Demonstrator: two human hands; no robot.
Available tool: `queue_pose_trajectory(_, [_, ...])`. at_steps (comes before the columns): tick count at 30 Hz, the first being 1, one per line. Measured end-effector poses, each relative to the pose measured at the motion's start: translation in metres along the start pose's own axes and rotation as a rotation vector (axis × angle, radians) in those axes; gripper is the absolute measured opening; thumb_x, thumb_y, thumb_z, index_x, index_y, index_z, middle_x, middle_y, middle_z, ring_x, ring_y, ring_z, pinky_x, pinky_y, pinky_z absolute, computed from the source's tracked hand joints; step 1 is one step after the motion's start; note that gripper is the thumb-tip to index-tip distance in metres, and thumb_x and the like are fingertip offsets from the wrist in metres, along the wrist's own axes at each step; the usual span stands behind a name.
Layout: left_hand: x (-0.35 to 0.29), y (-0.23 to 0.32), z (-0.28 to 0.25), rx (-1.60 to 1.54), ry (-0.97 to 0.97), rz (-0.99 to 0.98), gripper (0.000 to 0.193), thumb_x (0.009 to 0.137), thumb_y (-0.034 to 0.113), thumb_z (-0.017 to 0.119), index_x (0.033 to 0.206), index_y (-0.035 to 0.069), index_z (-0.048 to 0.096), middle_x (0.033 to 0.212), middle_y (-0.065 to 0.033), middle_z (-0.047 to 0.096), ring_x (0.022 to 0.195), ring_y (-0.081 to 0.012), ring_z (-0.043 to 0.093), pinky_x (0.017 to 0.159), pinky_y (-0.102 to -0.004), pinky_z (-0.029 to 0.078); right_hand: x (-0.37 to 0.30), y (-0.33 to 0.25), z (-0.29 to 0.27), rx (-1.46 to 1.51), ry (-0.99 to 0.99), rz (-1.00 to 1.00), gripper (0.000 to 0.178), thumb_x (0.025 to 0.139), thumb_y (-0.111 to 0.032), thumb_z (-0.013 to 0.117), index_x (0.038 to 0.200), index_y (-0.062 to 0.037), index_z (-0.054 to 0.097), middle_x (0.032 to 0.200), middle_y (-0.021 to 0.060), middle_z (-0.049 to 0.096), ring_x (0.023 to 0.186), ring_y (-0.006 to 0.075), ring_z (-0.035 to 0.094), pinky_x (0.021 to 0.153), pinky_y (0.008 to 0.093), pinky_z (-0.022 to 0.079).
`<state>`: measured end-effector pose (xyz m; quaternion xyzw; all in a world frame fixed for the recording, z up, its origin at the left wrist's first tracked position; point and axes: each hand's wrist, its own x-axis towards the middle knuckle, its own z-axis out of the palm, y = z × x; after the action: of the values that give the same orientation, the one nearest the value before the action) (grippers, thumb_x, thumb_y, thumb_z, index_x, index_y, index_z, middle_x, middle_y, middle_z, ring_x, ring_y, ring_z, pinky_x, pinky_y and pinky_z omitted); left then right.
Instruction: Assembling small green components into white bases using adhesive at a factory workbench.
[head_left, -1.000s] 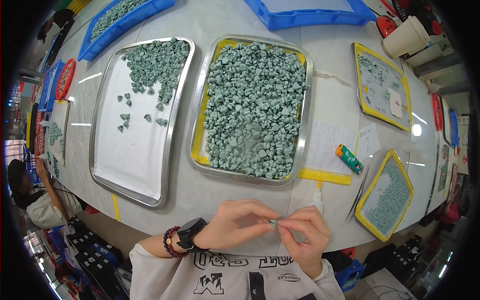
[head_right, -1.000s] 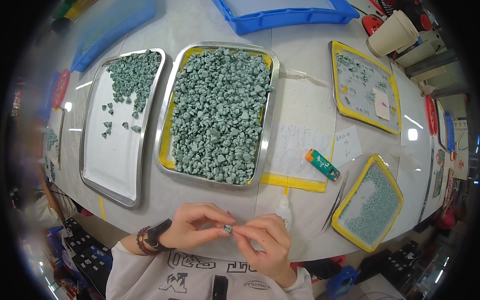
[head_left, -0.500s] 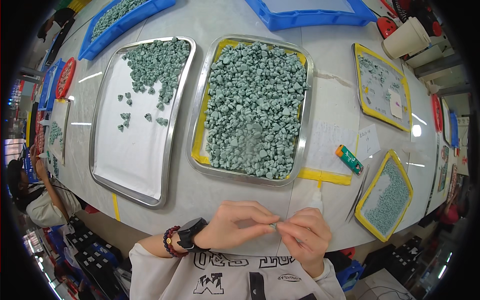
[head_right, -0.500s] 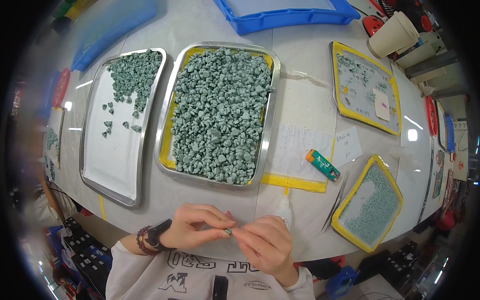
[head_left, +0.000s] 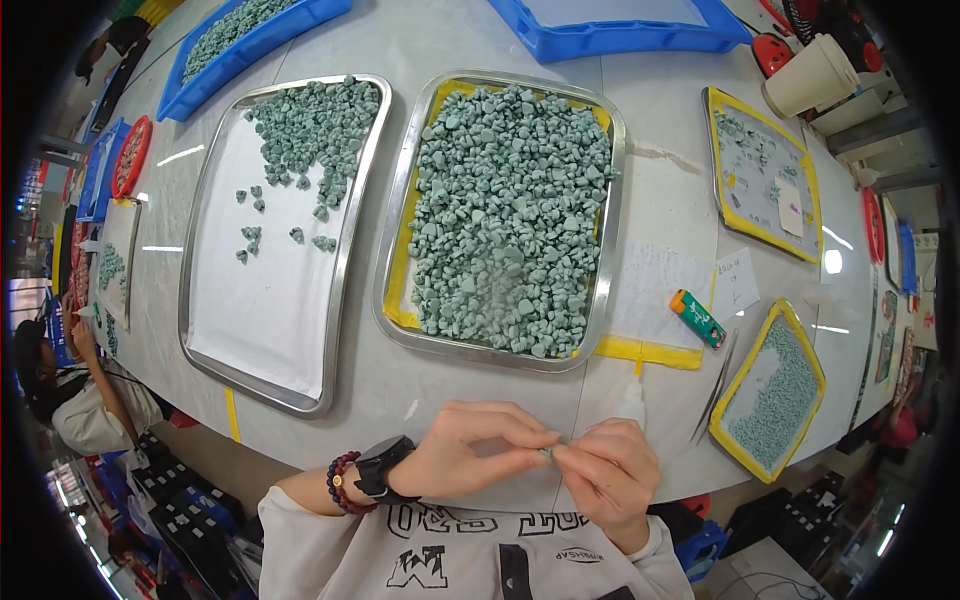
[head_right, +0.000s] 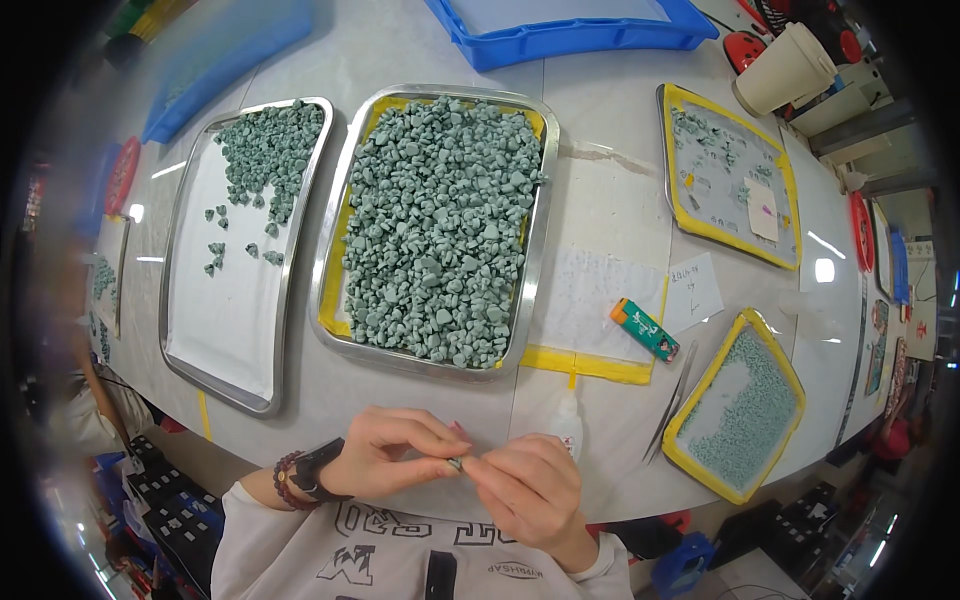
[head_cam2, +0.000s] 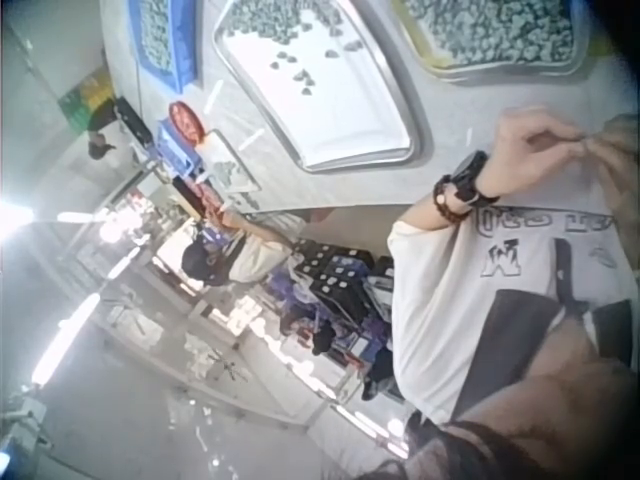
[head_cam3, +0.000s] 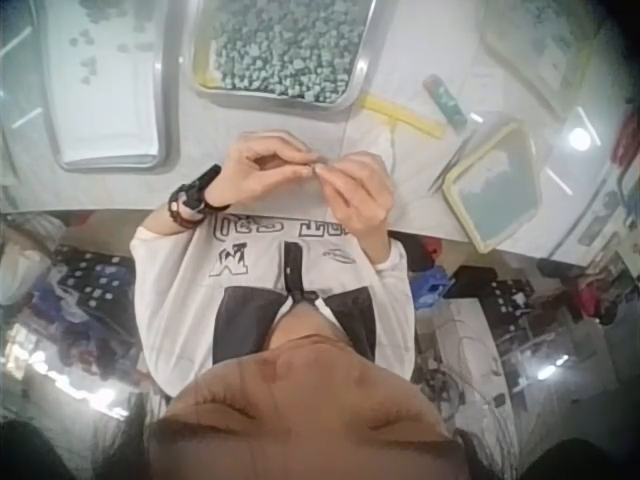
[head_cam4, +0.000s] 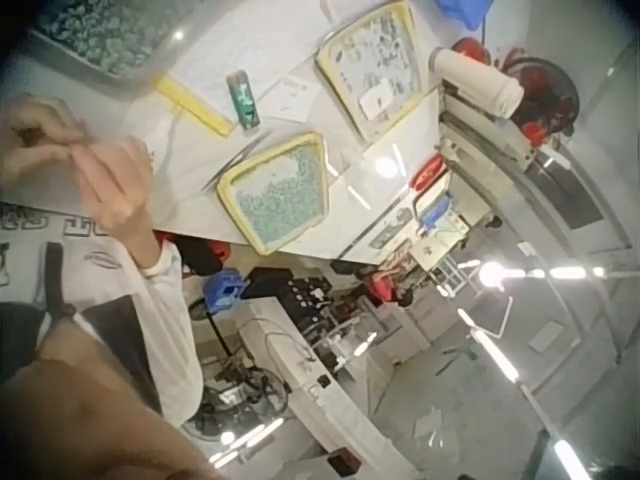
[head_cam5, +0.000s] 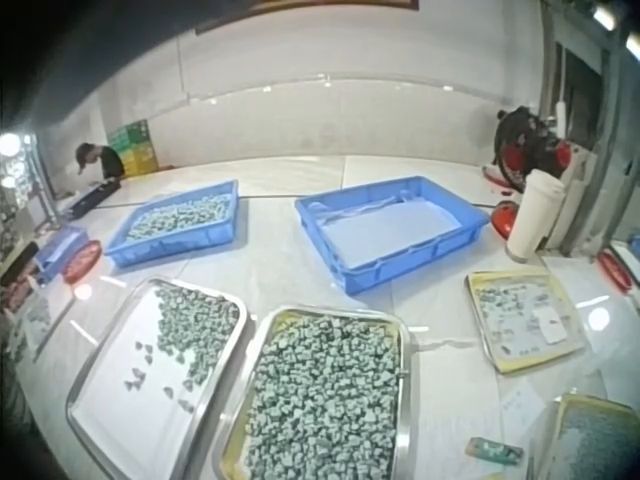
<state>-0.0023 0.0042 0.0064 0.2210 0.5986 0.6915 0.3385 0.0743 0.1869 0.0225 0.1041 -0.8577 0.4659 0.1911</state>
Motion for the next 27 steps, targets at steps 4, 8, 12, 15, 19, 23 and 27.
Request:
queue_pose_trajectory(4, [0.0013, -0.0015, 0.0011, 0.004, 0.023, 0.070, 0.019, 0.078, -0.001, 0.069, 0.097, 0.000, 0.068, 0.096, -0.0113, 0.068, 0.087, -0.0208, 0.066, 0.076, -0.0294, 0.052, -0.0026, -0.0023, 0.0030, 0.013, 0.026, 0.071, 0.023, 0.061, 0.006, 0.072, 0.082, -0.0036, 0.068, 0.078, 0.0058, 0.059, 0.066, 0.0224, 0.056, 0.060, 0.0325, 0.047])
queue_pose_trajectory(8, [0.0021, -0.0027, 0.0010, 0.010, 0.025, 0.087, 0.021, 0.077, -0.001, 0.070, 0.098, 0.001, 0.068, 0.095, -0.0107, 0.068, 0.086, -0.0203, 0.066, 0.075, -0.0294, 0.052, -0.0034, -0.0028, 0.0045, 0.038, 0.037, 0.121, 0.022, 0.062, 0.007, 0.071, 0.082, -0.0036, 0.067, 0.079, 0.0065, 0.058, 0.067, 0.0222, 0.056, 0.060, 0.0326, 0.047])
queue_pose_trajectory(12, [0.0002, -0.0003, 0.0009, -0.010, 0.013, 0.014, 0.022, 0.075, -0.005, 0.072, 0.097, -0.001, 0.068, 0.098, -0.0136, 0.068, 0.092, -0.0215, 0.065, 0.087, -0.0339, 0.051, -0.0056, -0.0021, 0.0058, 0.047, 0.039, 0.135, 0.023, 0.063, 0.008, 0.070, 0.082, -0.0034, 0.066, 0.079, 0.0069, 0.058, 0.068, 0.0222, 0.056, 0.061, 0.0322, 0.047])
queue_pose_trajectory(15, [0.0002, 0.0004, 0.0005, -0.030, 0.010, 0.007, 0.023, 0.075, -0.005, 0.072, 0.097, -0.001, 0.067, 0.098, -0.0135, 0.067, 0.092, -0.0215, 0.065, 0.087, -0.0340, 0.051, -0.0052, -0.0018, 0.0067, 0.051, 0.047, 0.136, 0.022, 0.063, 0.008, 0.070, 0.082, -0.0034, 0.066, 0.079, 0.0068, 0.058, 0.068, 0.0221, 0.056, 0.061, 0.0321, 0.047])
queue_pose_trajectory(19, [0.0008, -0.0039, 0.0024, -0.039, 0.025, 0.061, 0.025, 0.076, -0.002, 0.071, 0.101, 0.001, 0.067, 0.095, -0.0103, 0.067, 0.087, -0.0193, 0.065, 0.076, -0.0299, 0.052, -0.0059, -0.0023, 0.0068, 0.054, 0.056, 0.143, 0.022, 0.063, 0.008, 0.070, 0.082, -0.0033, 0.066, 0.080, 0.0068, 0.058, 0.069, 0.0219, 0.056, 0.062, 0.0319, 0.046])
queue_pose_trajectory(23, [0.0012, -0.0024, 0.0025, -0.048, 0.033, 0.074, 0.026, 0.076, -0.001, 0.071, 0.102, 0.002, 0.067, 0.094, -0.0086, 0.067, 0.083, -0.0177, 0.064, 0.070, -0.0274, 0.053, -0.0060, -0.0026, 0.0069, 0.055, 0.059, 0.151, 0.022, 0.063, 0.008, 0.070, 0.082, -0.0033, 0.066, 0.080, 0.0066, 0.058, 0.069, 0.0218, 0.056, 0.062, 0.0317, 0.046])
queue_pose_trajectory(27, [0.0018, -0.0043, 0.0026, -0.044, 0.032, 0.080, 0.025, 0.076, -0.001, 0.071, 0.101, 0.002, 0.067, 0.094, -0.0087, 0.067, 0.083, -0.0177, 0.064, 0.070, -0.0275, 0.053, -0.0063, -0.0018, 0.0067, 0.058, 0.054, 0.150, 0.023, 0.063, 0.008, 0.070, 0.082, -0.0035, 0.066, 0.080, 0.0064, 0.058, 0.069, 0.0218, 0.056, 0.061, 0.0314, 0.046])
